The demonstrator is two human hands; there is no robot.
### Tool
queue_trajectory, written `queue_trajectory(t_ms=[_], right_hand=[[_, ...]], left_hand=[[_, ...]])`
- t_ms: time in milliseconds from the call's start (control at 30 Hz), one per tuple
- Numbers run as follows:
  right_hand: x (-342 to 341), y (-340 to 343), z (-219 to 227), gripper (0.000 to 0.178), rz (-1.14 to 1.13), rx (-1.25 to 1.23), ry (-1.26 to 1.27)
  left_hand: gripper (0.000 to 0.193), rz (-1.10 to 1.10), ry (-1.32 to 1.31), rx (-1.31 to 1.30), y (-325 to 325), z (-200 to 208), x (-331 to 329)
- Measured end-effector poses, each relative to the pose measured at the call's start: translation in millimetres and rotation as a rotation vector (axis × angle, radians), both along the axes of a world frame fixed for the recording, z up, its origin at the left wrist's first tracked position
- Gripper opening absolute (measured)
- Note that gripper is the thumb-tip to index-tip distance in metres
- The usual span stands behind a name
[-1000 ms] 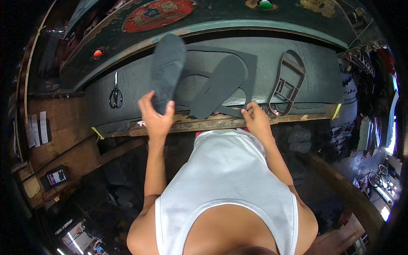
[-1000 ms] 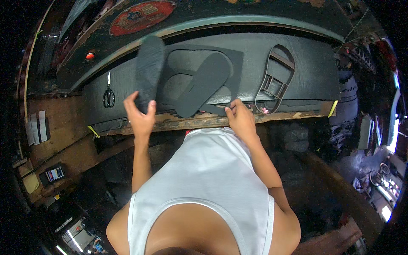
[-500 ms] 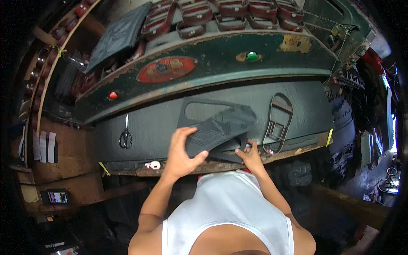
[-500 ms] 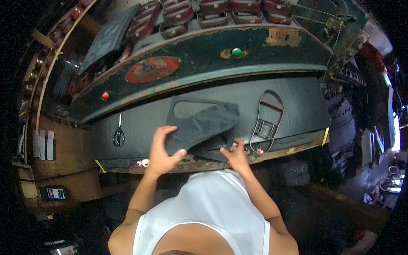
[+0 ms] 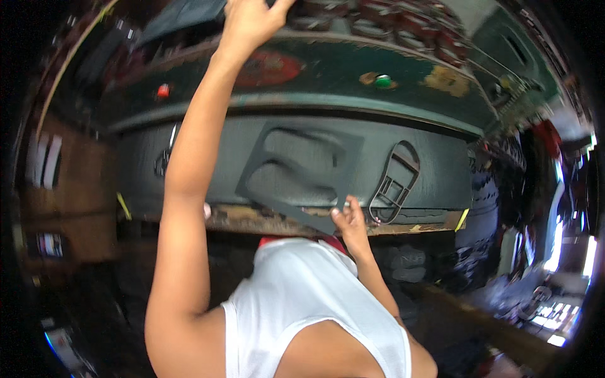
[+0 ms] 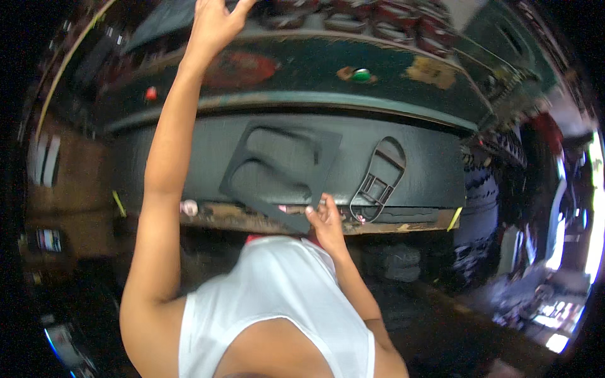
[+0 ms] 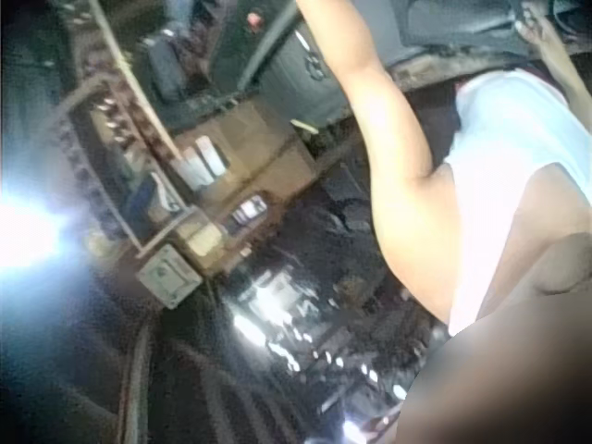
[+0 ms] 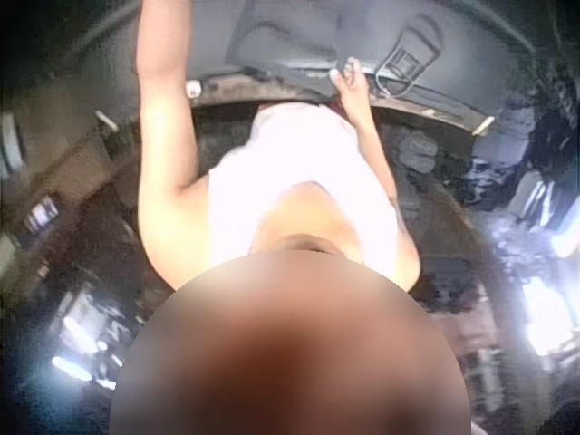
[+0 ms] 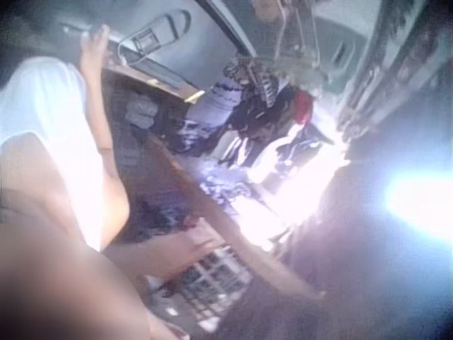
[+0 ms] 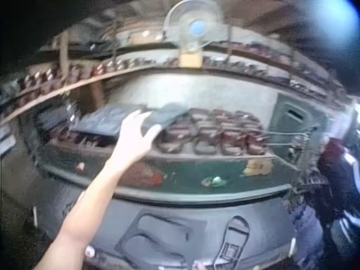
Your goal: The person retrieves a sheet of black rubber soles and a metal sandal frame from a workbench. They place the frame on the sole sheet, cut around it with scissors, and then fit the cut sole into the frame. This process is repeated for multiple units.
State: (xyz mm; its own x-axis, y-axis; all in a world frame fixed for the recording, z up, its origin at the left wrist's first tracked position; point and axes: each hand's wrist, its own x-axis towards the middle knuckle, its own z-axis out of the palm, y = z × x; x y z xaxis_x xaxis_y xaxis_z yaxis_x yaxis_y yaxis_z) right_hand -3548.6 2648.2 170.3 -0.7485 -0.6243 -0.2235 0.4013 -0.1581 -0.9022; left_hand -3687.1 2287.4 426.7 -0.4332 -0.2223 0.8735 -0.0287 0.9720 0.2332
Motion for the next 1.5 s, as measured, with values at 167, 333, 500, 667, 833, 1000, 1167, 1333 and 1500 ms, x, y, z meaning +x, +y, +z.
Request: queue_trajectory(t_ms=[167, 333, 500, 667, 833, 1000, 1167, 1333, 1500], right_hand=[[2, 37, 29, 0.048, -0.218, -0.195, 0.113], [-3, 38, 33, 0.04, -0.113, -0.462, -0.057], [-3, -19, 38, 0.04, 0.319, -0.565, -0.243], [36, -97, 45, 0.039, 0.681, -0.088, -0.129], [106, -164, 28, 0.053, 1.102, 0.38, 0.476], [154, -180, 8, 0.052, 1.218, 0.525, 0.364], [187, -173, -2, 0.052, 1.209, 0.59, 0.376], [184, -142, -13, 0.052, 1.044, 0.673, 0.374], [162, -90, -29, 0.049, 0.709, 0.662, 0.351]], left_hand=[[0.036, -0.162, -0.261, 0.056, 37, -105, 162], [0.059, 0.069, -0.587, 0.727, 75, -182, 303], [0.063, 0.092, -0.335, 1.199, 94, -212, 389], [0.045, -0.36, 0.321, 1.755, 80, -180, 525], [0.033, 0.421, 0.093, 1.485, 100, -133, 675], [0.035, 0.79, -0.328, 1.384, 88, -223, 736], [0.049, 1.248, -0.641, 0.995, 20, -361, 775], [0.079, 1.074, -0.968, 1.188, -40, -452, 774], [0.063, 0.174, -1.227, 1.367, -45, -456, 676]])
